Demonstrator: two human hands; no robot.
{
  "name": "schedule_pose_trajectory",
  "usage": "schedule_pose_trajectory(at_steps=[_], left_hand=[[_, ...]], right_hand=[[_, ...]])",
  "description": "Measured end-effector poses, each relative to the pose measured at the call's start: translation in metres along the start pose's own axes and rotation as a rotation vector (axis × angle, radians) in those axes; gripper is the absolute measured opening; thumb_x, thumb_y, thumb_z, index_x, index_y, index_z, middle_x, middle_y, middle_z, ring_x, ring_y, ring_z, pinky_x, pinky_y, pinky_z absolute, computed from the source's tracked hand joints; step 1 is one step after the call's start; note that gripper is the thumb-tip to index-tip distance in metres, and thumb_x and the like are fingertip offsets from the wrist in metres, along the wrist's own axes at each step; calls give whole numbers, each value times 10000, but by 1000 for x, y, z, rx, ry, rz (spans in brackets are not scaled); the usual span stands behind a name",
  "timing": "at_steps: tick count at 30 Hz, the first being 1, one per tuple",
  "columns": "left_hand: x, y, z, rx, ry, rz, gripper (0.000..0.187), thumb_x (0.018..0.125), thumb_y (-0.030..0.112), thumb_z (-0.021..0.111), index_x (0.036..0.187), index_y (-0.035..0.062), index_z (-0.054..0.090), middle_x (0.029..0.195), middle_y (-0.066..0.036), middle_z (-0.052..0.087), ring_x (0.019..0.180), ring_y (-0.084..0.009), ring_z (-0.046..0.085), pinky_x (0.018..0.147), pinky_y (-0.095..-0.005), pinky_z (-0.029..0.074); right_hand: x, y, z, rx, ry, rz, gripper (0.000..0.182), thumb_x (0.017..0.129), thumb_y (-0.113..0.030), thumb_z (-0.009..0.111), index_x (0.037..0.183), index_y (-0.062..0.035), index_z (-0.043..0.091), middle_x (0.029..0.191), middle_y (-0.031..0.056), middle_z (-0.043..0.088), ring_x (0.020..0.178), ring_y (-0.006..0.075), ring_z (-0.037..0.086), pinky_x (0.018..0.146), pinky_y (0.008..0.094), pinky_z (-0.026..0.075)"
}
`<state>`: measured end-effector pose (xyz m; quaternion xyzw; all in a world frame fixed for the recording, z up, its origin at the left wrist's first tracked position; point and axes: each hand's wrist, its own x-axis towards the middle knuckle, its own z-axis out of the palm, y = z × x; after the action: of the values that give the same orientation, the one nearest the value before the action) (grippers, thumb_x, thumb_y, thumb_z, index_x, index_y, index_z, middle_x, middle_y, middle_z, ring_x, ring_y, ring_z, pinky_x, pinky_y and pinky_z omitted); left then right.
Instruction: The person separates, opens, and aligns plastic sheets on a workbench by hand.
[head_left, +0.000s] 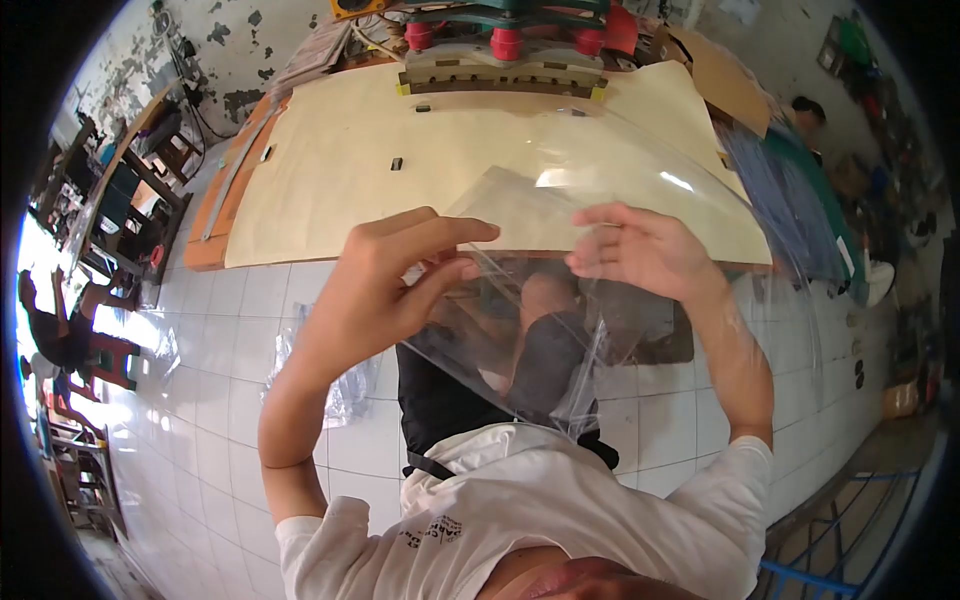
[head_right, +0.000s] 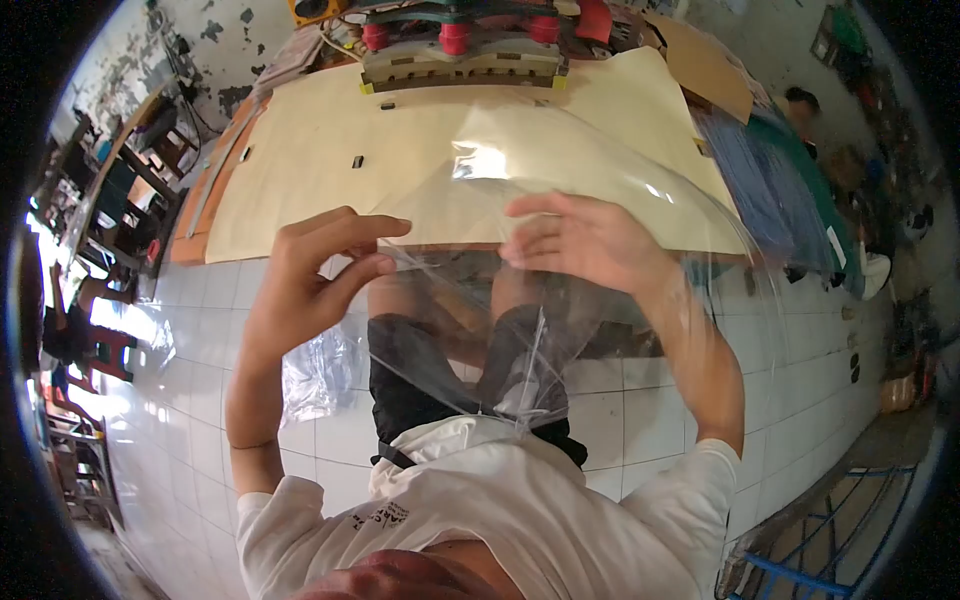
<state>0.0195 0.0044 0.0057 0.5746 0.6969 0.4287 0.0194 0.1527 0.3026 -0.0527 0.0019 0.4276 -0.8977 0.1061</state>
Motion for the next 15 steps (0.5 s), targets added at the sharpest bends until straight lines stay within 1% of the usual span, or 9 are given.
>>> schedule_pose_trajectory(at_steps=[2,4,5,7,8,10,11,13,15], left_hand=[[-4,-2,-7,-21,27,-34,266,818,1,709,1083,11,689,775,-95,632,694,-166,618,677,-286,522],[-8,-1,-13,-35,45,-90,268,829,-1,706,1095,-4,678,761,-72,620,689,-129,596,675,-273,514],[-10,-2,-15,-41,50,-94,268,829,-1,706,1095,-4,678,761,-72,620,689,-129,596,675,-273,514],[-14,-4,-17,-137,85,-202,275,845,-13,692,1118,-25,659,783,-53,630,719,-102,600,684,-249,504],[-16,-5,-16,-138,83,-204,275,845,-13,692,1118,-25,659,783,-53,630,719,-102,600,684,-249,504],[-20,-8,-13,-159,169,-212,272,867,-24,671,1137,-41,643,817,-44,642,765,-88,615,707,-227,496],[-22,-8,-11,-157,170,-207,272,867,-24,671,1137,-41,643,817,-44,642,765,-88,615,707,-227,496],[-27,-6,-5,-107,296,-207,264,878,-31,656,1142,-46,640,845,-58,651,793,-94,633,728,-221,497],[-34,-8,3,-87,334,-196,272,873,-67,643,1144,-55,637,867,-79,656,810,-115,651,753,-234,510]], right_hand=[[-27,-12,-14,-46,0,34,561,1053,-388,310,1368,61,425,1141,250,637,1129,395,599,1036,533,425],[-53,-23,-28,-109,-196,-166,716,1030,-532,256,1375,75,417,1171,284,619,1137,423,587,1026,574,417],[-66,-28,-28,-111,-195,-158,716,1030,-532,256,1375,75,417,1171,284,619,1137,423,587,1026,574,417],[-91,-36,-18,14,-137,-345,900,972,-672,207,1380,106,401,1182,330,594,1186,461,546,1012,590,422],[-100,-34,-12,15,-135,-344,900,972,-672,207,1380,106,401,1182,330,594,1186,461,546,1012,590,422],[-116,-24,-1,-38,77,-491,995,920,-749,244,1393,116,383,1226,338,571,1238,442,514,1051,579,382],[-120,-14,1,-40,75,-495,995,920,-749,244,1393,116,383,1226,338,571,1238,442,514,1051,579,382],[-123,11,3,-510,230,-498,1005,898,-756,341,1393,117,392,1250,302,576,1269,397,501,1080,534,350],[-122,32,20,-974,327,-422,943,888,-712,461,1342,114,468,1256,254,592,1251,353,522,1095,463,329]])
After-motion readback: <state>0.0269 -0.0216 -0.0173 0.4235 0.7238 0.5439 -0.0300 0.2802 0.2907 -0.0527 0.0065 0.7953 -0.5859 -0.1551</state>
